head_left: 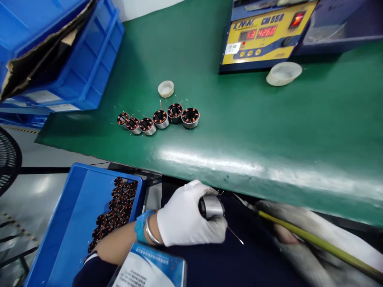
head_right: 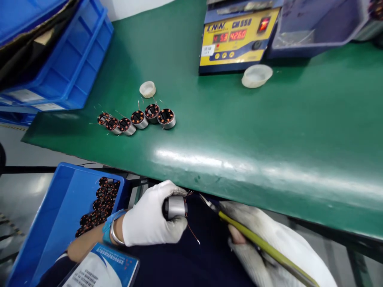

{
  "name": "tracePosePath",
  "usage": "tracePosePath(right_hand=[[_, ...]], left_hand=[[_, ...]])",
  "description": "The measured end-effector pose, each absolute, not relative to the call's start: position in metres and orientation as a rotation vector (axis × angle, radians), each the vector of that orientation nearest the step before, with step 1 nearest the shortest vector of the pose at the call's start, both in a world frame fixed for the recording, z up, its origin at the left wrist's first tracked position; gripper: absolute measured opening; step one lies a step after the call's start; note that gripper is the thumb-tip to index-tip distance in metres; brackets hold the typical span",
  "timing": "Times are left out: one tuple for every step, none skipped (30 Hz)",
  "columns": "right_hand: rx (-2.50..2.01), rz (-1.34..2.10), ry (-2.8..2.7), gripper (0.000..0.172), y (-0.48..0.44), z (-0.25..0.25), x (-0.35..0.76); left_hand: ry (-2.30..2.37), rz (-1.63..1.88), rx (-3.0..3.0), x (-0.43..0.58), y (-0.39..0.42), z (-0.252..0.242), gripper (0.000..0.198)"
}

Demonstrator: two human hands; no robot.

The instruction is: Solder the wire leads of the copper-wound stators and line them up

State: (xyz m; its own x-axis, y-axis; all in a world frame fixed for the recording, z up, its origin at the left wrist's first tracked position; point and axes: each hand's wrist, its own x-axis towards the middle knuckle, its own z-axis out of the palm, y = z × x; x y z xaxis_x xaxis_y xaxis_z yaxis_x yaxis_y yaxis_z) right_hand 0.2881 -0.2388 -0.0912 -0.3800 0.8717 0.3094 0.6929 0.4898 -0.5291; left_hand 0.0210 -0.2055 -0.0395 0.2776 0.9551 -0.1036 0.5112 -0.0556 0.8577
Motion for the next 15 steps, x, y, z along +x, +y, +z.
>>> tracePosePath(right_hand=[[-1.238, 0.418, -2.168, 0.043, -0.235, -0.09, 0.281], [-1.202, 0.414, -2.154, 0.043, -0.232, -0.088, 0.276], [-1.183, 0.411, -2.139, 0.042, -0.23, -0.086, 0.271], [-1.188, 0.408, -2.131, 0.042, -0.229, -0.084, 0.268], [-1.199, 0.407, -2.127, 0.042, -0.228, -0.083, 0.265], [-1.209, 0.409, -2.124, 0.043, -0.228, -0.082, 0.264], [-1.215, 0.409, -2.115, 0.044, -0.228, -0.082, 0.262], [-1.22, 0.412, -2.11, 0.044, -0.229, -0.082, 0.262], [-1.216, 0.411, -2.11, 0.044, -0.229, -0.082, 0.261], [-1.206, 0.413, -2.123, 0.043, -0.229, -0.082, 0.261], [-1.195, 0.407, -2.145, 0.039, -0.229, -0.082, 0.26], [-1.19, 0.39, -2.178, 0.034, -0.228, -0.083, 0.26], [-1.179, 0.357, -2.219, 0.031, -0.227, -0.083, 0.261], [-1.159, 0.315, -2.258, 0.029, -0.226, -0.083, 0.261], [-1.135, 0.271, -2.292, 0.029, -0.225, -0.084, 0.262]], left_hand=[[1.354, 0.658, 1.69, 0.021, -0.205, -0.039, 0.021], [1.356, 0.655, 1.683, 0.022, -0.204, -0.039, 0.021], [1.36, 0.646, 1.673, 0.022, -0.204, -0.038, 0.02], [1.363, 0.633, 1.662, 0.023, -0.204, -0.037, 0.02], [1.369, 0.619, 1.654, 0.023, -0.203, -0.036, 0.019], [1.379, 0.608, 1.651, 0.024, -0.203, -0.035, 0.019], [1.393, 0.601, 1.658, 0.025, -0.203, -0.035, 0.018], [1.404, 0.601, 1.67, 0.026, -0.203, -0.034, 0.018], [1.412, 0.602, 1.684, 0.026, -0.203, -0.034, 0.017], [1.415, 0.604, 1.697, 0.027, -0.202, -0.034, 0.017], [1.419, 0.604, 1.704, 0.027, -0.202, -0.034, 0.018], [1.418, 0.6, 1.705, 0.028, -0.202, -0.034, 0.018], [1.421, 0.591, 1.701, 0.028, -0.202, -0.034, 0.018], [1.427, 0.58, 1.694, 0.028, -0.202, -0.034, 0.018], [1.433, 0.568, 1.687, 0.028, -0.202, -0.034, 0.019]])
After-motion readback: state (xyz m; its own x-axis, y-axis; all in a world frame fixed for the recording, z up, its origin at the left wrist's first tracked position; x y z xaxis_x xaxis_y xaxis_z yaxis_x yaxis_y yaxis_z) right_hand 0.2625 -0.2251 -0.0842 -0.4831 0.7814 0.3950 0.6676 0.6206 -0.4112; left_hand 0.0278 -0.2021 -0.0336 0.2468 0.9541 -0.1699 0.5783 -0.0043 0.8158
